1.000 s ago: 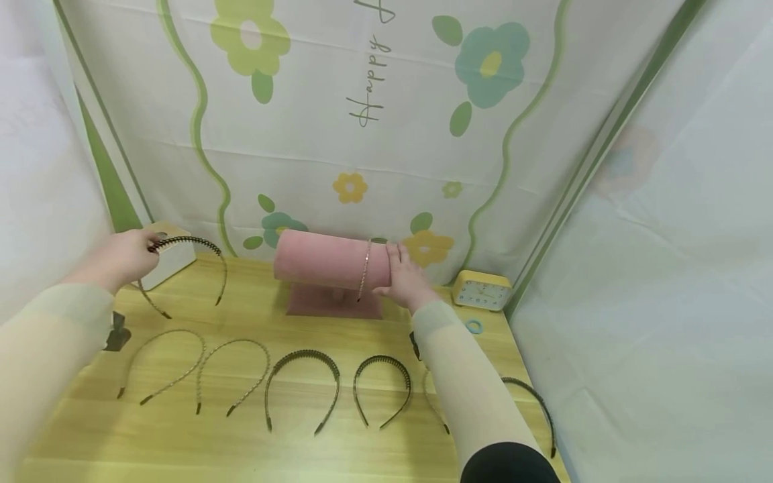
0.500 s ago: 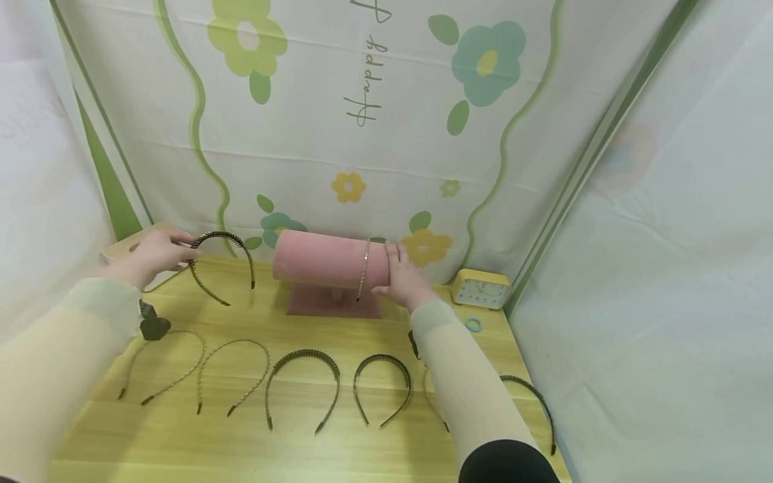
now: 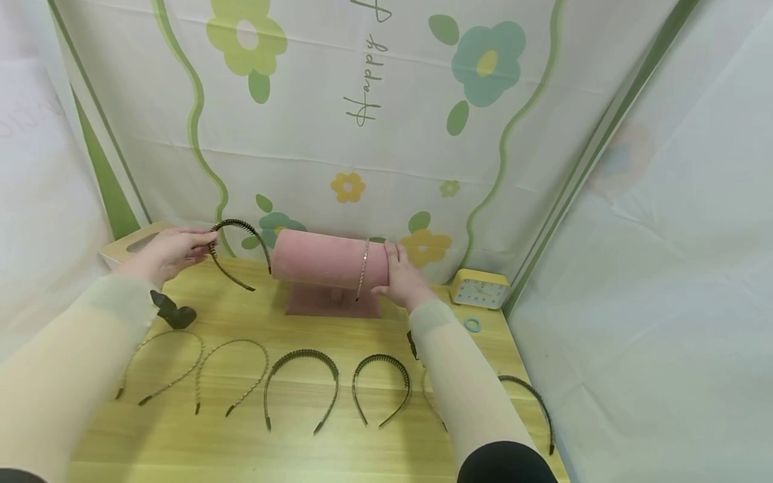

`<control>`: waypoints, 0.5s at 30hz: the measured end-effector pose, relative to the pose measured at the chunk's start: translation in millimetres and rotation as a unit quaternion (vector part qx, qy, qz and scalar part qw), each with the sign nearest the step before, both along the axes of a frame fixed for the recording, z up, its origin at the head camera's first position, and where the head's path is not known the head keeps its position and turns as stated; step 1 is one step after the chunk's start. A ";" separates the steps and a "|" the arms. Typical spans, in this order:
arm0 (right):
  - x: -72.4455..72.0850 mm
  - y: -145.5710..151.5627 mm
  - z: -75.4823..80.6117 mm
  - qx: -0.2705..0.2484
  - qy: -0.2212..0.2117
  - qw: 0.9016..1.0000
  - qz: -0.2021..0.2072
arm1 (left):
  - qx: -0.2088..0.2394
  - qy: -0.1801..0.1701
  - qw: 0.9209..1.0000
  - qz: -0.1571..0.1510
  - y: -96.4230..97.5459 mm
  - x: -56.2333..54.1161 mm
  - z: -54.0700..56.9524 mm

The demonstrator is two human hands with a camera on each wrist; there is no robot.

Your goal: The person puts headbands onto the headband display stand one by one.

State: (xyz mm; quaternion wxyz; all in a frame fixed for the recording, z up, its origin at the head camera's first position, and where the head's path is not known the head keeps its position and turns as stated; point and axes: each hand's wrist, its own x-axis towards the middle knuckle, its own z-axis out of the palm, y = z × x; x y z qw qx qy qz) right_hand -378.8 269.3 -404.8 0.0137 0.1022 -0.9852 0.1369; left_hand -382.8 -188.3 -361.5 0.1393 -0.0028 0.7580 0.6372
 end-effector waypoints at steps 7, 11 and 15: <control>0.7 0.2 0.3 -0.006 0.000 1.000 0.001 | 0.057 -0.011 0.998 -0.014 12.6 -3.4 -0.5; -0.5 1.1 -1.4 -0.003 0.002 1.000 0.001 | 0.106 -0.010 0.994 -0.005 18.2 -3.7 -3.0; -2.3 1.6 -3.4 -0.003 0.001 1.000 -0.003 | 0.156 -0.026 0.987 0.009 21.1 -3.2 -5.8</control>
